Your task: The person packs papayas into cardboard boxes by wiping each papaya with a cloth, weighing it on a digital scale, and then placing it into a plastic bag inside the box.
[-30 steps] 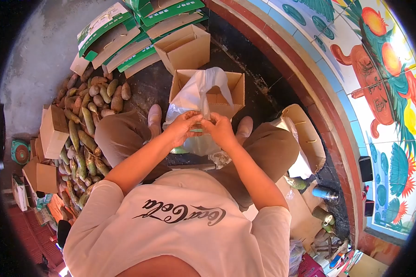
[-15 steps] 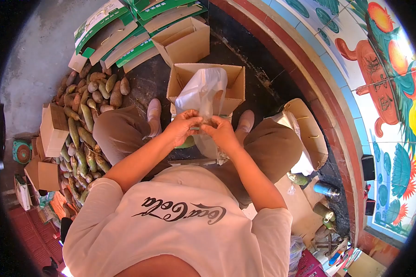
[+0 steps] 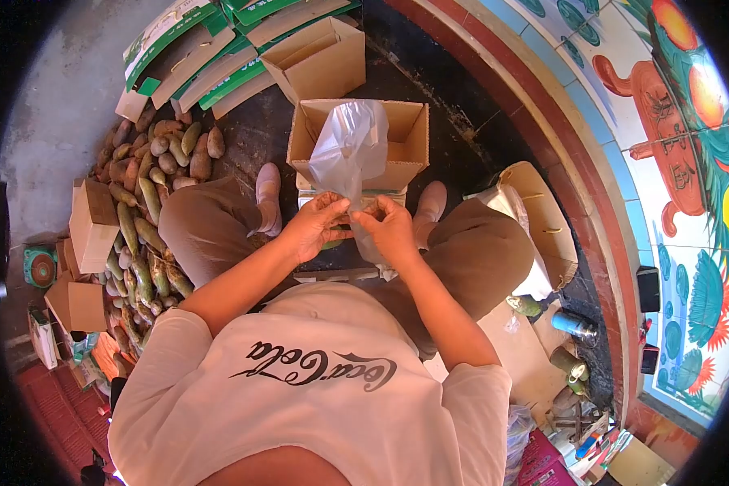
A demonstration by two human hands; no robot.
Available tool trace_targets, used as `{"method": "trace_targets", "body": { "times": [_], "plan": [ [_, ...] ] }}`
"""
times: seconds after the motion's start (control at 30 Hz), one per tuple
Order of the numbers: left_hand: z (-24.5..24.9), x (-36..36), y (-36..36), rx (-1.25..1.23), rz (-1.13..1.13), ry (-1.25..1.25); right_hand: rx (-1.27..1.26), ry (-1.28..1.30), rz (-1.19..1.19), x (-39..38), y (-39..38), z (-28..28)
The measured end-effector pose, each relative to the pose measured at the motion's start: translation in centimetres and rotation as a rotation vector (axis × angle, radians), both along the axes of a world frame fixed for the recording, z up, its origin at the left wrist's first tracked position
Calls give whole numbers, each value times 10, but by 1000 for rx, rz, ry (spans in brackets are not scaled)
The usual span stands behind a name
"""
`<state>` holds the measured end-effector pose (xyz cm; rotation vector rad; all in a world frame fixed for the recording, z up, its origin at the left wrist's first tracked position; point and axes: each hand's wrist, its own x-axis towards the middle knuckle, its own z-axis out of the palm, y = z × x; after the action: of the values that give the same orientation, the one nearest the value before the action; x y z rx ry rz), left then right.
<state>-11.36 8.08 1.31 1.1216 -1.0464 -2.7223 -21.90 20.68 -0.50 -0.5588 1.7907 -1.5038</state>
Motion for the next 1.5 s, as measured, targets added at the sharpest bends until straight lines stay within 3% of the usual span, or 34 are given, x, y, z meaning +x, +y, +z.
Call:
{"method": "trace_targets", "body": {
  "times": [0.23, 0.43, 0.53, 0.67, 0.7, 0.8, 0.83, 0.87, 0.9, 0.93, 1.0, 1.03, 1.13, 1.17, 1.23, 1.33, 1.4, 1.5],
  "plan": [
    [-7, 3, -3, -25, 12, 49, -35, -122, 12, 8, -2, 5],
    [-18, 13, -12, 22, 59, 149, -218, -671, -192, 2, 1, 13],
    [-14, 21, -18, 67, 140, 273, -223, -670, -255, -8, 5, 6],
    [4, 34, -36, 148, 154, 370, -137, -508, -40, -4, 5, 28],
    [10, 36, -37, 146, 154, 377, -129, -452, 115, -4, 4, 27],
    [23, 38, -36, 149, 197, 403, 196, 357, 295, -13, -5, 33],
    [23, 44, -40, 180, 208, 451, 238, 714, 157, -30, -6, 30],
    [24, 51, -45, 211, 215, 496, 252, 942, -104, -69, -4, -12],
    [24, 60, -52, 149, 191, 439, 18, 561, -290, -93, -1, 12],
    [25, 71, -64, 83, 167, 387, 143, 287, -596, -136, 1, 0],
    [20, 95, -86, -42, 123, 270, -170, -175, -773, -147, 3, 46],
    [16, 99, -91, -83, 70, 186, -208, -121, -765, -147, -2, 60],
    [20, 81, -81, -1032, -34, -139, -242, 148, -715, -132, -28, 105],
    [20, 70, -84, -1512, 32, -87, -227, 291, -648, -132, -38, 101],
    [72, 38, -66, -1816, 152, -62, -243, 463, -502, -120, -57, 101],
    [127, 0, -36, -1996, 146, 89, -243, 577, -265, -74, -79, 134],
    [142, -25, -34, -2253, 129, 151, -398, 423, -56, -51, -88, 149],
    [116, -49, -68, -1994, -136, -186, -321, 527, 19, -52, -83, 157]
  ]
}}
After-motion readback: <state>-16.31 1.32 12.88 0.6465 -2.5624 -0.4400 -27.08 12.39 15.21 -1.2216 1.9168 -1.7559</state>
